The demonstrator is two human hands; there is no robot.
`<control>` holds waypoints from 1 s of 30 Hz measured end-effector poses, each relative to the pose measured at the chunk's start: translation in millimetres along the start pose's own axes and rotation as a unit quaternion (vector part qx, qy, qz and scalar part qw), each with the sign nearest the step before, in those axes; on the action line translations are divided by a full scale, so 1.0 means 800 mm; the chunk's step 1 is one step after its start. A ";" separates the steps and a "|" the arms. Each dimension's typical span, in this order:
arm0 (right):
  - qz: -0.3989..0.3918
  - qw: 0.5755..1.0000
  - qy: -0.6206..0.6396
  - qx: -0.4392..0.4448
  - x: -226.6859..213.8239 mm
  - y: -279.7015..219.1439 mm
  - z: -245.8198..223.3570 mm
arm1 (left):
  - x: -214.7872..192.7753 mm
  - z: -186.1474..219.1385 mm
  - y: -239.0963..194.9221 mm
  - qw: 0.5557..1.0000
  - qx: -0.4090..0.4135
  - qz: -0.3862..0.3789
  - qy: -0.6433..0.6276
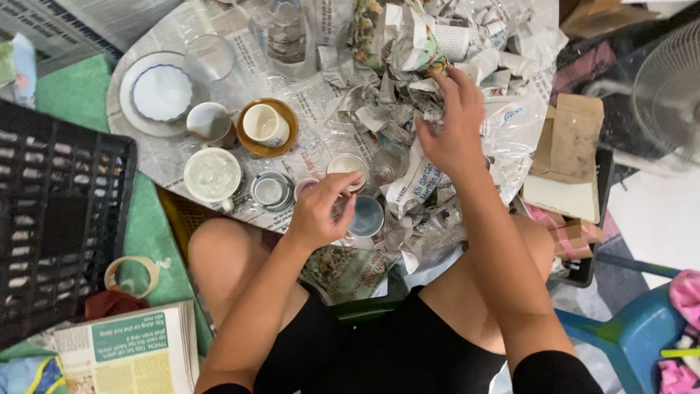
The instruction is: The person wraps small ceramic cups and bowls individually in newspaper sheets. They fold the paper around each item, place the wrapped pieces into a black plastic crate, and repeat the process with additional items from the table.
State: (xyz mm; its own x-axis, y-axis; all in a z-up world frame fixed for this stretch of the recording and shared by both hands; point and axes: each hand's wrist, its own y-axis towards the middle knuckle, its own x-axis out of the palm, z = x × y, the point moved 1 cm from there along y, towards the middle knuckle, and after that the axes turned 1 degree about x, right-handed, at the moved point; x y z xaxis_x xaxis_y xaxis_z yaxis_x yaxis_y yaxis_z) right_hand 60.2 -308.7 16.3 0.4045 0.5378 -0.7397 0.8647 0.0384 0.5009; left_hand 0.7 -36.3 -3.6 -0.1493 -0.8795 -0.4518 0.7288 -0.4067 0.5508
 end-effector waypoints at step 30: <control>0.084 0.996 0.003 0.023 -0.016 0.008 0.016 | 0.018 0.005 0.007 0.998 -0.027 -0.044 -0.030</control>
State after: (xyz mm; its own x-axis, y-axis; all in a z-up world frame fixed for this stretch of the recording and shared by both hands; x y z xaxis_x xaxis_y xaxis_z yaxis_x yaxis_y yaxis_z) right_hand 64.4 -326.0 23.2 0.5428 0.5388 -0.6442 0.7980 -0.0919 0.5956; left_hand 0.4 -52.2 -4.3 -0.2521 -0.8551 -0.4530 0.7460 -0.4699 0.4718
